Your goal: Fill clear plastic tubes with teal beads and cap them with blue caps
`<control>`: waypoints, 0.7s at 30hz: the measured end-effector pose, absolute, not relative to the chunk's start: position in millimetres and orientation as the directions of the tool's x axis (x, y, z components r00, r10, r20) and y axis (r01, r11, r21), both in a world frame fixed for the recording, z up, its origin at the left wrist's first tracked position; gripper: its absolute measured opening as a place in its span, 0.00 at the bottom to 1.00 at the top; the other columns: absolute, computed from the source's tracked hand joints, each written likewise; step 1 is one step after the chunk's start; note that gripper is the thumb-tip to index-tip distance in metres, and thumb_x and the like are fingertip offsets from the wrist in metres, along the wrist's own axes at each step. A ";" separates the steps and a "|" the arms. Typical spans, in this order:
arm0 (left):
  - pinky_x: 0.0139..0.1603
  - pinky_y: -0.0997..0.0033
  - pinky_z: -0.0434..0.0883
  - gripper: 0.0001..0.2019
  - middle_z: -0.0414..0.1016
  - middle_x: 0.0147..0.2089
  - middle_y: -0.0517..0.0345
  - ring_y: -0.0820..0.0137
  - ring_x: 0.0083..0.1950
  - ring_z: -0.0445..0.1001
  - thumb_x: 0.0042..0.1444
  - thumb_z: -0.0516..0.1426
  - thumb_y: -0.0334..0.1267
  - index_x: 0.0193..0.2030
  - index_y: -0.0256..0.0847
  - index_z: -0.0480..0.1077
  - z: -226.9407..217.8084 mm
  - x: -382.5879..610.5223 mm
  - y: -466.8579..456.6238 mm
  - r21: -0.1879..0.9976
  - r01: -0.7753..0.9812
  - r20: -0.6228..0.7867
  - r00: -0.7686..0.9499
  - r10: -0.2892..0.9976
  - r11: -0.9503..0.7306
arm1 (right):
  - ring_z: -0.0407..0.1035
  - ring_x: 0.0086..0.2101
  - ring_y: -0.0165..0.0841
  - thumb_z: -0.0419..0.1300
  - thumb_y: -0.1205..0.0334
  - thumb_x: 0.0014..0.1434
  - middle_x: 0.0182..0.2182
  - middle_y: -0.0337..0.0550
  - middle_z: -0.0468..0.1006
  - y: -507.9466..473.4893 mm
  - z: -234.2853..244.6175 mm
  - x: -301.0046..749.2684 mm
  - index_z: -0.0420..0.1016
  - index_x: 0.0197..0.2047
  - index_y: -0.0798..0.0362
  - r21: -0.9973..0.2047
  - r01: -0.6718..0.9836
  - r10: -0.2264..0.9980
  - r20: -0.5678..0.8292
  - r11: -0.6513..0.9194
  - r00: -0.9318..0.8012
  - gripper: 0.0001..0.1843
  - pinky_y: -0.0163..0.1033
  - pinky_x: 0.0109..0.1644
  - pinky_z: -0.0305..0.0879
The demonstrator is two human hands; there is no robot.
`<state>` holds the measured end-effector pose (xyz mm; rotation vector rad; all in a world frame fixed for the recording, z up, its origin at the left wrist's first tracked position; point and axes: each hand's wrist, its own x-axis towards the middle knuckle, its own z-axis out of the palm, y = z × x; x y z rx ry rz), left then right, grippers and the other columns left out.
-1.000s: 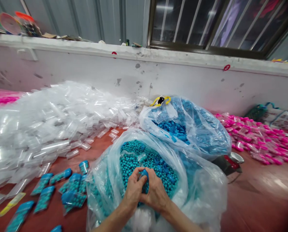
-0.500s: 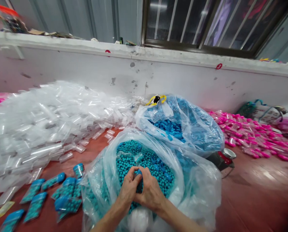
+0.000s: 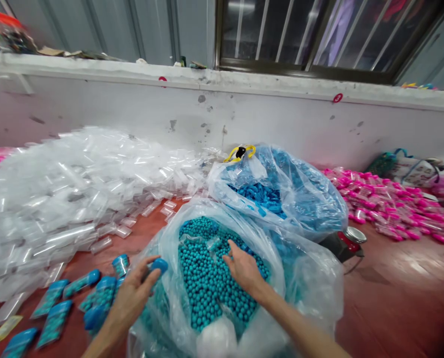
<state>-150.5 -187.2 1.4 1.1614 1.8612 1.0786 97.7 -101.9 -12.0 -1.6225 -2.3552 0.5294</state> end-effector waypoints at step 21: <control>0.46 0.61 0.60 0.13 0.66 0.46 0.42 0.57 0.50 0.62 0.56 0.49 0.38 0.42 0.33 0.68 -19.8 -38.4 -70.3 0.321 0.944 -0.023 -0.071 0.997 0.075 | 0.69 0.33 0.40 0.44 0.73 0.57 0.31 0.49 0.74 -67.3 -59.0 115.0 0.67 0.40 0.56 0.075 0.869 0.868 0.053 0.490 -0.494 0.13 0.39 0.32 0.60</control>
